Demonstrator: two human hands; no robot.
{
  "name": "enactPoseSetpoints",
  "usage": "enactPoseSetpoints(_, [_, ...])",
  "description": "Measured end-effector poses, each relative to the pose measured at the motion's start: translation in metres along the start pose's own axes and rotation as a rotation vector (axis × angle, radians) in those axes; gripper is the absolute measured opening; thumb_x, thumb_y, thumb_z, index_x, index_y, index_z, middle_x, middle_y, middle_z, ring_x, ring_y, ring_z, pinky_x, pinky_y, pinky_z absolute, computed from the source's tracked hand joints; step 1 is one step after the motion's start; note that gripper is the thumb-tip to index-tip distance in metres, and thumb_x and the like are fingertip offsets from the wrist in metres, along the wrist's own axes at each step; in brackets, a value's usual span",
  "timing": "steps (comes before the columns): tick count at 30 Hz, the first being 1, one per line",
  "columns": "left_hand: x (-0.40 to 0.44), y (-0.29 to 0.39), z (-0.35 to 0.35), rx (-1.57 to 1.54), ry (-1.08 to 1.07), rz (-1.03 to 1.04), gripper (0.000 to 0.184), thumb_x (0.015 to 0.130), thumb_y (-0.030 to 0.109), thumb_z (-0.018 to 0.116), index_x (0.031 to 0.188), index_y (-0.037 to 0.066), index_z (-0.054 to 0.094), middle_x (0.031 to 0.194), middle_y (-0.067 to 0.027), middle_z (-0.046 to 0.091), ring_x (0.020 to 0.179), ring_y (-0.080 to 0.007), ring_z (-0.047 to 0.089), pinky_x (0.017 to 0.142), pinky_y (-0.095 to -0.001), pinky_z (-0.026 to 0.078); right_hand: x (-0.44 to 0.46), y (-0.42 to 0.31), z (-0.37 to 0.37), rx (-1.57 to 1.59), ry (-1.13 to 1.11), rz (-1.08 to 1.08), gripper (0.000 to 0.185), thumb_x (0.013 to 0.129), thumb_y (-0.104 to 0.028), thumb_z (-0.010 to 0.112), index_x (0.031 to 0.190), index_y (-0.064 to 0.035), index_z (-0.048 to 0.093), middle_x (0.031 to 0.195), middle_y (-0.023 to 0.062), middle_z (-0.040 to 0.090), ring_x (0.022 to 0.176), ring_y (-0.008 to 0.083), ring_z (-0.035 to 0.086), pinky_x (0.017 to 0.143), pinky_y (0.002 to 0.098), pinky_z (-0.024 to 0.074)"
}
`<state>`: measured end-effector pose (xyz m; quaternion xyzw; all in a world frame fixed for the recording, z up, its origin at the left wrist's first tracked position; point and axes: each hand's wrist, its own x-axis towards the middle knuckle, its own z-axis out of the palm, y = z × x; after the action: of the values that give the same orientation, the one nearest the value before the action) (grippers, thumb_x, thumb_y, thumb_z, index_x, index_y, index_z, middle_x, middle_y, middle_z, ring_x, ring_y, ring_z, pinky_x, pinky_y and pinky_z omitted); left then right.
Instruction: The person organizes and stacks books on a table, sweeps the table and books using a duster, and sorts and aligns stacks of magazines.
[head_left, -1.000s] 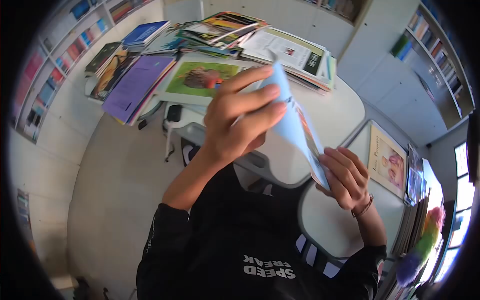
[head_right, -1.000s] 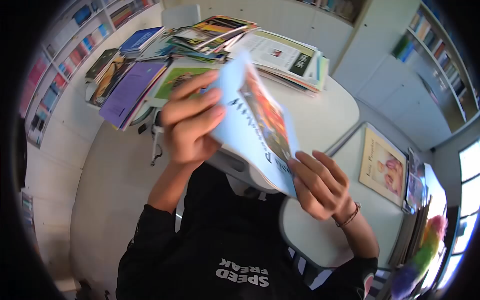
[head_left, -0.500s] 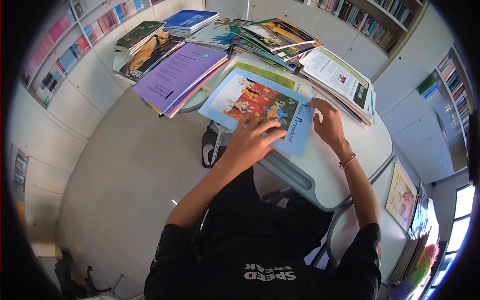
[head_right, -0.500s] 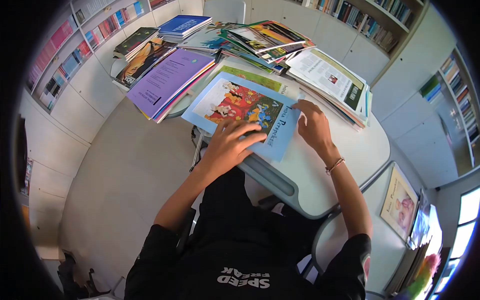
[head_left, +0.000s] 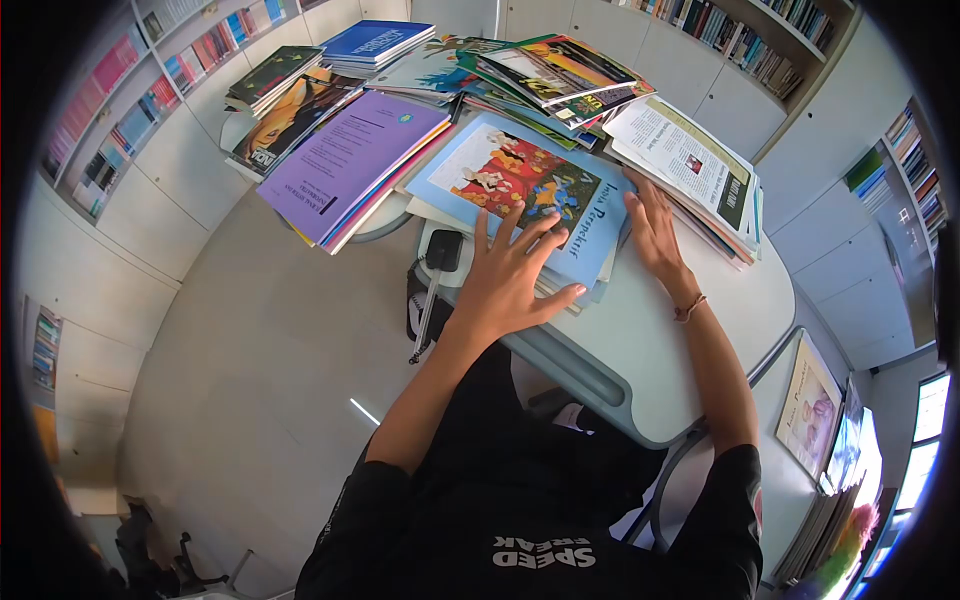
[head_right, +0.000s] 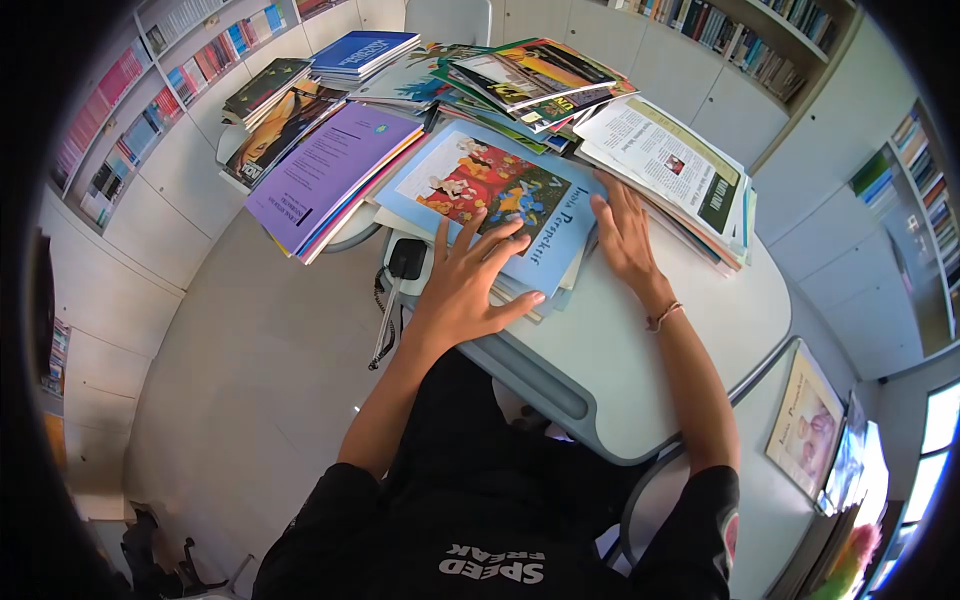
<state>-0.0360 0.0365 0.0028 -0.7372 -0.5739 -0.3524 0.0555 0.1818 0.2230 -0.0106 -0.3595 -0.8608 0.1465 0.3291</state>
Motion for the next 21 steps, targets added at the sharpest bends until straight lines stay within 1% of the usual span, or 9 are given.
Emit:
enactPoseSetpoints(3, [-0.002,0.0,-0.004,-0.054,-0.055,-0.016,0.062,0.091,0.048,0.071,0.136,0.006,0.062,0.151,-0.009,0.054,0.145,-0.0438,0.041,0.12,-0.0714,0.018,0.009,-0.004,0.002,0.028,-0.038,0.084,0.055,0.102,-0.034,0.055,0.148,-0.0045,0.048,0.152,0.0201,0.05,0.125,0.0374,0.052,0.108,0.0496,0.0361])
enactPoseSetpoints(8, [-0.027,0.029,0.004,-0.06,0.021,-0.045,0.059,0.092,0.043,0.072,0.138,0.007,0.062,0.149,-0.0141,0.055,0.144,-0.0404,0.043,0.119,-0.07,0.022,0.008,-0.009,-0.002,0.016,-0.079,0.022,0.066,0.1,-0.046,0.059,0.147,-0.0014,0.048,0.147,0.0198,0.053,0.124,0.037,0.052,0.109,0.0495,0.0351])
enactPoseSetpoints(10, [-0.026,0.073,-0.053,-0.088,-0.021,0.045,0.057,0.091,0.036,0.074,0.138,0.007,0.063,0.148,-0.0159,0.055,0.142,-0.0378,0.046,0.118,-0.0644,0.029,0.011,-0.011,0.0,0.005,-0.065,0.006,0.067,0.099,-0.047,0.06,0.147,-0.0011,0.048,0.145,0.0198,0.053,0.124,0.0366,0.052,0.108,0.0492,0.0353])
enactPoseSetpoints(11, [-0.022,0.079,-0.076,-0.085,-0.029,0.042,0.057,0.091,0.036,0.074,0.138,0.007,0.063,0.148,-0.0159,0.055,0.142,-0.0378,0.046,0.118,-0.0644,0.029,0.01,-0.012,0.001,-0.013,-0.049,-0.002,0.069,0.098,-0.048,0.06,0.147,-0.0008,0.048,0.144,0.0198,0.054,0.124,0.0363,0.052,0.108,0.0489,0.0356])
enactPoseSetpoints(12, [-0.017,0.078,-0.098,-0.11,-0.028,0.052,0.056,0.09,0.033,0.075,0.138,0.007,0.063,0.147,-0.0156,0.057,0.138,-0.0368,0.05,0.116,-0.0589,0.034,0.008,-0.012,0.002,-0.032,-0.032,-0.01,0.07,0.098,-0.048,0.061,0.147,-0.0004,0.048,0.143,0.0197,0.054,0.124,0.036,0.052,0.108,0.0486,0.0358])
enactPoseSetpoints(13, [-0.014,0.07,-0.112,-0.135,-0.024,0.062,0.055,0.089,0.03,0.076,0.137,0.007,0.063,0.145,-0.0153,0.058,0.135,-0.0357,0.054,0.114,-0.0535,0.039,0.006,-0.012,0.003,-0.053,-0.015,-0.02,0.071,0.097,-0.049,0.062,0.147,-0.0001,0.048,0.142,0.0197,0.054,0.124,0.0356,0.052,0.108,0.0484,0.0361])
enactPoseSetpoints(16, [0.008,-0.002,-0.112,-0.036,0.205,-0.067,0.048,0.091,0.026,0.076,0.13,0.003,0.063,0.138,-0.0152,0.063,0.12,-0.0332,0.063,0.099,-0.0386,0.049,0.004,-0.007,0.006,-0.09,-0.003,-0.045,0.071,0.096,-0.048,0.064,0.147,-0.0002,0.048,0.139,0.02,0.055,0.124,0.0351,0.052,0.107,0.0482,0.0369])
enactPoseSetpoints(18, [0.017,-0.06,-0.097,0.039,0.16,-0.257,0.047,0.093,0.029,0.074,0.13,0.003,0.063,0.135,-0.0151,0.065,0.116,-0.0333,0.063,0.1,-0.041,0.047,0.004,-0.007,0.009,-0.129,0.01,-0.073,0.072,0.096,-0.047,0.065,0.147,-0.0003,0.048,0.137,0.0203,0.055,0.124,0.0347,0.052,0.106,0.0481,0.0377])
enactPoseSetpoints(21, [0.003,-0.11,-0.053,0.233,0.193,-0.28,0.049,0.093,0.032,0.074,0.131,0.003,0.062,0.133,-0.0149,0.065,0.115,-0.0336,0.063,0.102,-0.0428,0.045,0.005,-0.01,0.007,-0.12,0.011,-0.076,0.072,0.096,-0.047,0.066,0.147,0.0001,0.048,0.137,0.0203,0.055,0.124,0.0345,0.052,0.107,0.0484,0.0377])
